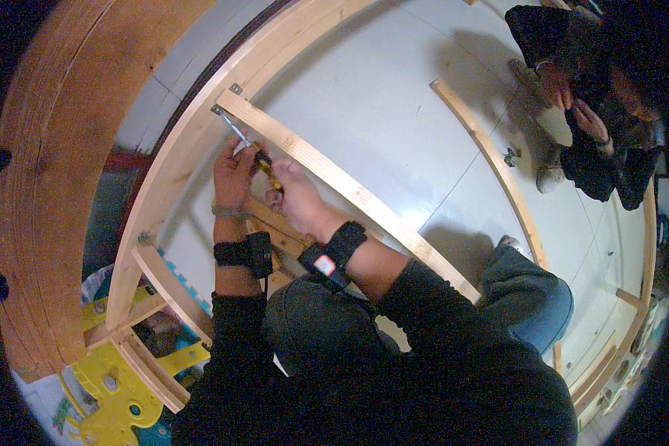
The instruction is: The person assembles a wooden structure by attaching metal brackets to wooden planks using a screwdriver. They position the planks, align the brackets, and tighten screws to secure the components together.
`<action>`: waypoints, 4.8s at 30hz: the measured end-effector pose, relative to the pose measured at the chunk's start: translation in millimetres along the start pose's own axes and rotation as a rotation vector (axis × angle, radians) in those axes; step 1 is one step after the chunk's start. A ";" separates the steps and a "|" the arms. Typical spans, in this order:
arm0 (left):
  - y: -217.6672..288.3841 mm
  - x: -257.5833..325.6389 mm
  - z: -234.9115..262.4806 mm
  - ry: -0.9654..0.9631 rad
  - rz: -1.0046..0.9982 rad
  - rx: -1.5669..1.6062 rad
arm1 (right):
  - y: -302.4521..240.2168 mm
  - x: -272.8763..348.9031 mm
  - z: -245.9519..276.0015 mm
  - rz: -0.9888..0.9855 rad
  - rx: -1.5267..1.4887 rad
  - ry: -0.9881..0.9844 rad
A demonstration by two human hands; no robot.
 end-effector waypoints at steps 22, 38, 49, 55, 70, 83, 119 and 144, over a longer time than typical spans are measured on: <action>-0.2 -7.5 7.6 0.082 -0.022 -0.249 | -9.7 -4.7 2.5 -0.099 -0.236 -0.008; 10.1 -4.0 -4.2 0.068 0.034 0.004 | -3.5 1.2 -2.6 -0.130 -0.213 -0.002; 16.6 -31.1 7.5 0.288 0.188 0.232 | 21.4 30.9 53.3 -0.249 0.229 0.053; 13.7 -39.8 -18.0 0.436 0.263 0.403 | 23.7 63.4 88.2 -0.375 0.201 0.144; -136.6 -26.8 -20.3 -0.442 0.243 -0.829 | 67.7 73.3 137.8 -0.489 -0.047 0.288; -62.2 -10.6 31.6 -0.246 0.023 -0.611 | 28.7 72.0 89.2 -0.260 0.332 0.208; 33.1 3.6 -7.9 0.058 -0.027 0.051 | -39.5 40.6 -40.7 0.006 -0.102 -0.027; -15.6 -9.4 -23.8 -0.403 -0.043 0.953 | -38.8 62.8 -45.1 0.022 -0.152 -0.006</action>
Point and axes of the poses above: each hand's wrist, its own x-axis away from the middle knuckle, its own z-axis out of the back of the hand, y = z × x, the point moved 3 cm from there along -x, towards the middle knuckle, and after that the axes turned 3 degrees about x, right-handed, at the moved point
